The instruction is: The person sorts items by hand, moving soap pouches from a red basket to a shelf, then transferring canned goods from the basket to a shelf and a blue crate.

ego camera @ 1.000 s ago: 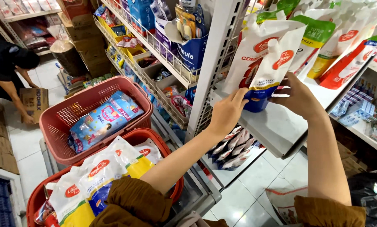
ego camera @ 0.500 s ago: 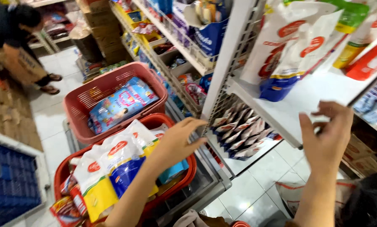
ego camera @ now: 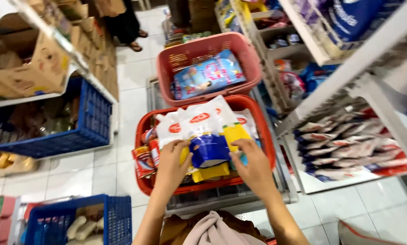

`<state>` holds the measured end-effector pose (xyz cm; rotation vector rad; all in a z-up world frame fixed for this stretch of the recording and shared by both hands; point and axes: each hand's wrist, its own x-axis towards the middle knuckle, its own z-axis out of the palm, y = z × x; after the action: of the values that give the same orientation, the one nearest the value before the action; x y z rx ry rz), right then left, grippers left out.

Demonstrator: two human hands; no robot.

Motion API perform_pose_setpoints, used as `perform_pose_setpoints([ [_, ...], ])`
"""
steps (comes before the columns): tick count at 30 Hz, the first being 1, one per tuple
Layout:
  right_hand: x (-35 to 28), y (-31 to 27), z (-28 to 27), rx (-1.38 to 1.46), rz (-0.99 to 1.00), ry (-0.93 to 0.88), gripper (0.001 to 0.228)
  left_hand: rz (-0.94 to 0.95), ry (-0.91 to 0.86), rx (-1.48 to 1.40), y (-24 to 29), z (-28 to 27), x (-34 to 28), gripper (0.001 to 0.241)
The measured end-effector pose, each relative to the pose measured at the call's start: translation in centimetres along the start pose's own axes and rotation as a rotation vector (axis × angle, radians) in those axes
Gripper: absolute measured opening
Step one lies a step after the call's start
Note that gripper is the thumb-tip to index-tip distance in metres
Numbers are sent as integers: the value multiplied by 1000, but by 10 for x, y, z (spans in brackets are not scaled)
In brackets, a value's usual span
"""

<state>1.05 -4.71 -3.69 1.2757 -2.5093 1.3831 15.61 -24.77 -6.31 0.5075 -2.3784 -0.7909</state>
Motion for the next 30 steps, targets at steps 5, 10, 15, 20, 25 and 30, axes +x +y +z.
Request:
perform_pose_setpoints([
  [5,8,-16,46,-262,-329,-108,73,33,76,20,-8,5,-15,40],
  [10,12,-12,52,-315,-295,-117,52,-167,59,-188,-3,-8,-31,34],
  [15,-2,-15,54,67,-59,105,40,-474,-96,-868,-11,16,-39,46],
  [20,-36,-40,53,84,-212,209,39,-808,-367,-1833,-10,53,-32,93],
  [25,-53,-69,15,-52,-487,-277,52,-632,-386,-1930,-11,46,-32,112],
  [30,-41,-52,-4,-246,-604,-326,76,-742,-513,-1916,-7,70,-46,109],
])
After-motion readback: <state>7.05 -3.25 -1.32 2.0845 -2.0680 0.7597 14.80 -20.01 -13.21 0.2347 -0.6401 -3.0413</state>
